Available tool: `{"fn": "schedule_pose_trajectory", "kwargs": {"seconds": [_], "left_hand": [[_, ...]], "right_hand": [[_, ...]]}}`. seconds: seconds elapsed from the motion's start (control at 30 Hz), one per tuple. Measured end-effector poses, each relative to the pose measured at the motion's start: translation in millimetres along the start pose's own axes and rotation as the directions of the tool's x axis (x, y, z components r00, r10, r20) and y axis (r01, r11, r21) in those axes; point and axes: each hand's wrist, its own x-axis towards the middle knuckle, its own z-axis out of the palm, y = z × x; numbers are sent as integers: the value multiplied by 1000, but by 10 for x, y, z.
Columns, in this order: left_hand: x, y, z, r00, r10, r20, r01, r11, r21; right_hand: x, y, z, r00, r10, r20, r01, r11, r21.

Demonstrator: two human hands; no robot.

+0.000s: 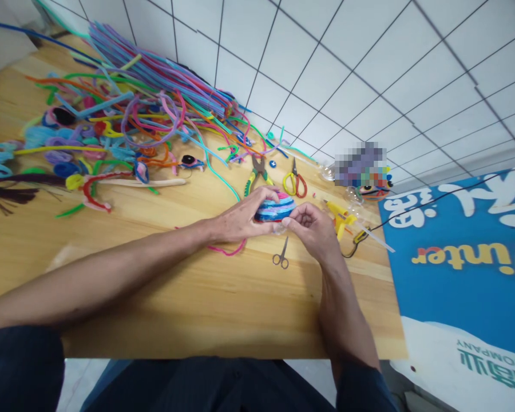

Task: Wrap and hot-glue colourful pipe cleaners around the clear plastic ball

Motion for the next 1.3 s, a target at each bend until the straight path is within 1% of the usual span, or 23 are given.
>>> {"fn": "schedule_pose_trajectory", "kwargs": {"seconds": [0.07, 0.17, 0.3, 0.47, 0.57, 0.73, 0.97, 1.03, 1.13, 1.2, 1.3], "left_hand": [[-7, 29, -1, 995, -98, -16, 98, 995, -5], [-21, 36, -17, 986, -166, 1, 166, 985, -51], [-17, 14, -36, 988, -155, 23, 157, 983, -100], [1, -18, -44, 997, -68, 40, 70, 996, -55], [-8, -29, -50, 998, -36, 58, 39, 998, -40], [-25, -37, -59, 998, -34, 58, 36, 999, -28], [-22, -51, -47, 999, -19, 43, 20, 1000, -22], [-9, -20, -38, 999, -38, 17, 38, 999, -19], [19, 65, -40, 991, -132, -15, 132, 991, 31], [32, 115, -52, 984, -180, -9, 180, 982, 59], [29, 123, -68, 981, -193, -3, 193, 979, 60]], "right_hand": [[-17, -17, 16, 1000, -21, 3, 21, 1000, -13], [-13, -7, -42, 1000, -10, 15, 11, 999, -32], [26, 56, -116, 1000, 9, 19, -10, 1000, 23], [53, 110, -105, 1000, 8, 27, -12, 989, 146], [43, 104, -118, 1000, 11, 21, -13, 990, 141], [29, 91, -137, 1000, -2, -1, 2, 991, 133], [65, 100, -56, 1000, 6, 26, -11, 983, 181], [53, 95, -28, 1000, -1, 19, -2, 982, 188], [31, 96, 7, 1000, 4, 11, -6, 982, 187], [32, 104, 20, 1000, 14, 6, -15, 980, 199], [60, 117, 21, 1000, 12, -6, -10, 970, 241]]}}
